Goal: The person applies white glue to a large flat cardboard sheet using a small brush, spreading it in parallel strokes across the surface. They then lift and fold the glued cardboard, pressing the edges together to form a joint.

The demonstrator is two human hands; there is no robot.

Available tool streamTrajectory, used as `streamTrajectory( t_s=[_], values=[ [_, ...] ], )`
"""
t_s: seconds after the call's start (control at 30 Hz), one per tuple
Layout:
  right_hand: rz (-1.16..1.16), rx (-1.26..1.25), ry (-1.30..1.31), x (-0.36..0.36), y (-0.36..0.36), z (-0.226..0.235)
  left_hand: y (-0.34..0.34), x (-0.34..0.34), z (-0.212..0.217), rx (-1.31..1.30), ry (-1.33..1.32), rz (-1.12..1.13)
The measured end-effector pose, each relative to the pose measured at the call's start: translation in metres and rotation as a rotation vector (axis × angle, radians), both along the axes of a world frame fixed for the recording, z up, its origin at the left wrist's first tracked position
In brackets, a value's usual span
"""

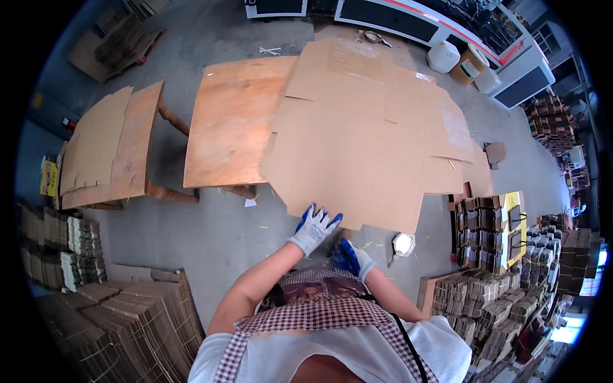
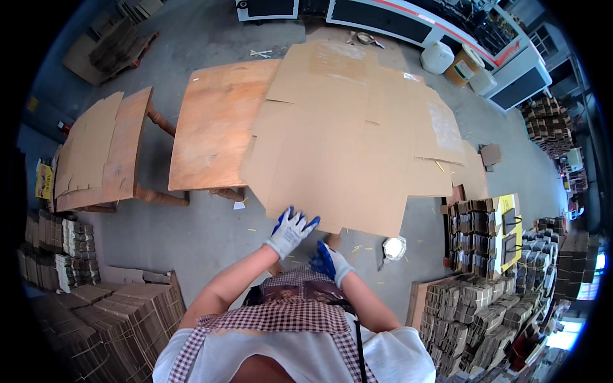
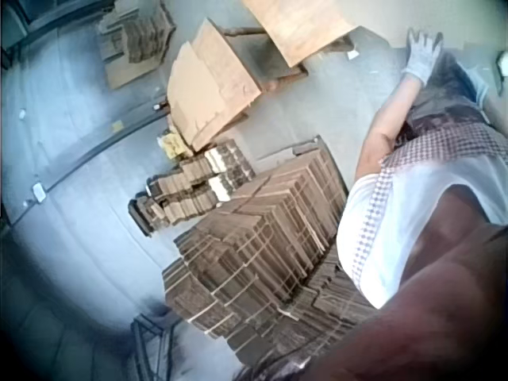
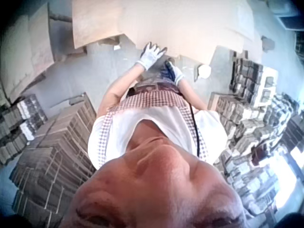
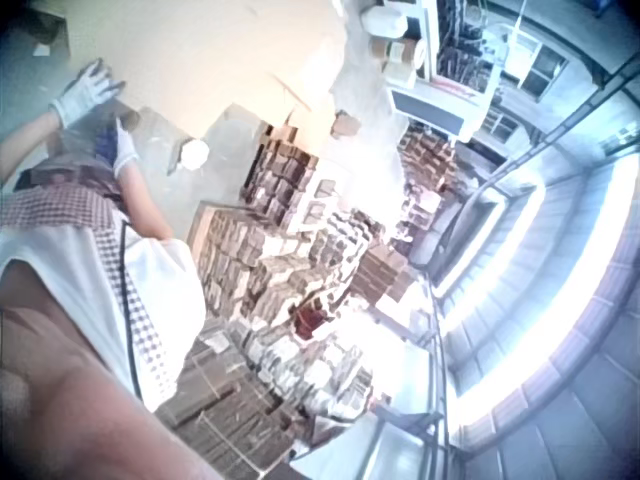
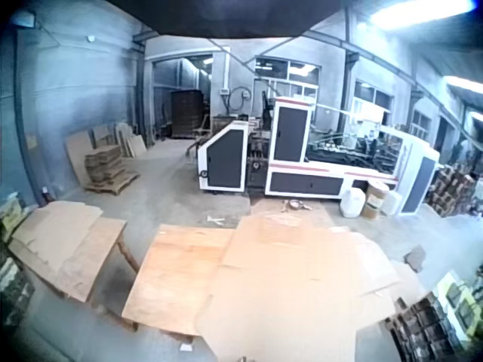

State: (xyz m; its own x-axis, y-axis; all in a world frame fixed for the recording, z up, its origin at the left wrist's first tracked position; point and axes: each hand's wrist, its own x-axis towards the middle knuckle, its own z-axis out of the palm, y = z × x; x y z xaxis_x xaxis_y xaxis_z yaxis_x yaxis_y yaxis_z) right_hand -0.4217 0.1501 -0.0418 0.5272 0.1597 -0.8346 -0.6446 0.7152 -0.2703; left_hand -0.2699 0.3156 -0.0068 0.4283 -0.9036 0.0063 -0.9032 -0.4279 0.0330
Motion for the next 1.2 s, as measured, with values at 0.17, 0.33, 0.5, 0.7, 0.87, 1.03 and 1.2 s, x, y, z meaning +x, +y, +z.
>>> streamTrajectory(
  t_s=[0.17,0.33,0.5,0.7,0.87,1.03,1.2],
  values=[
    [-0.296,0.012,-0.049,0.033,0.048,-0.02,0.031,0.037,0.003,0.106,-0.079,0.116],
    [-0.449,0.067,-0.112,0.043,0.06,-0.024,0.033,0.048,-0.002,0.156,-0.063,-0.124],
    [-0.741,0.161,-0.502,0.009,0.064,-0.021,0.027,-0.014,0.059,-0.14,-0.089,-0.432],
    [-0.755,-0.091,-0.444,0.01,0.129,0.014,0.148,0.029,0.102,-0.451,0.181,-0.503],
    [-0.68,-0.171,-0.477,0.004,0.179,0.061,0.279,0.118,0.129,-0.842,0.21,0.358],
    [-0.463,-0.122,-0.521,0.084,0.177,0.057,0.397,0.187,0.099,-1.617,1.313,0.906],
    [-0.297,-0.489,-0.582,0.23,0.135,0.059,0.506,0.215,0.117,-2.162,1.768,0.661]
  ],
)
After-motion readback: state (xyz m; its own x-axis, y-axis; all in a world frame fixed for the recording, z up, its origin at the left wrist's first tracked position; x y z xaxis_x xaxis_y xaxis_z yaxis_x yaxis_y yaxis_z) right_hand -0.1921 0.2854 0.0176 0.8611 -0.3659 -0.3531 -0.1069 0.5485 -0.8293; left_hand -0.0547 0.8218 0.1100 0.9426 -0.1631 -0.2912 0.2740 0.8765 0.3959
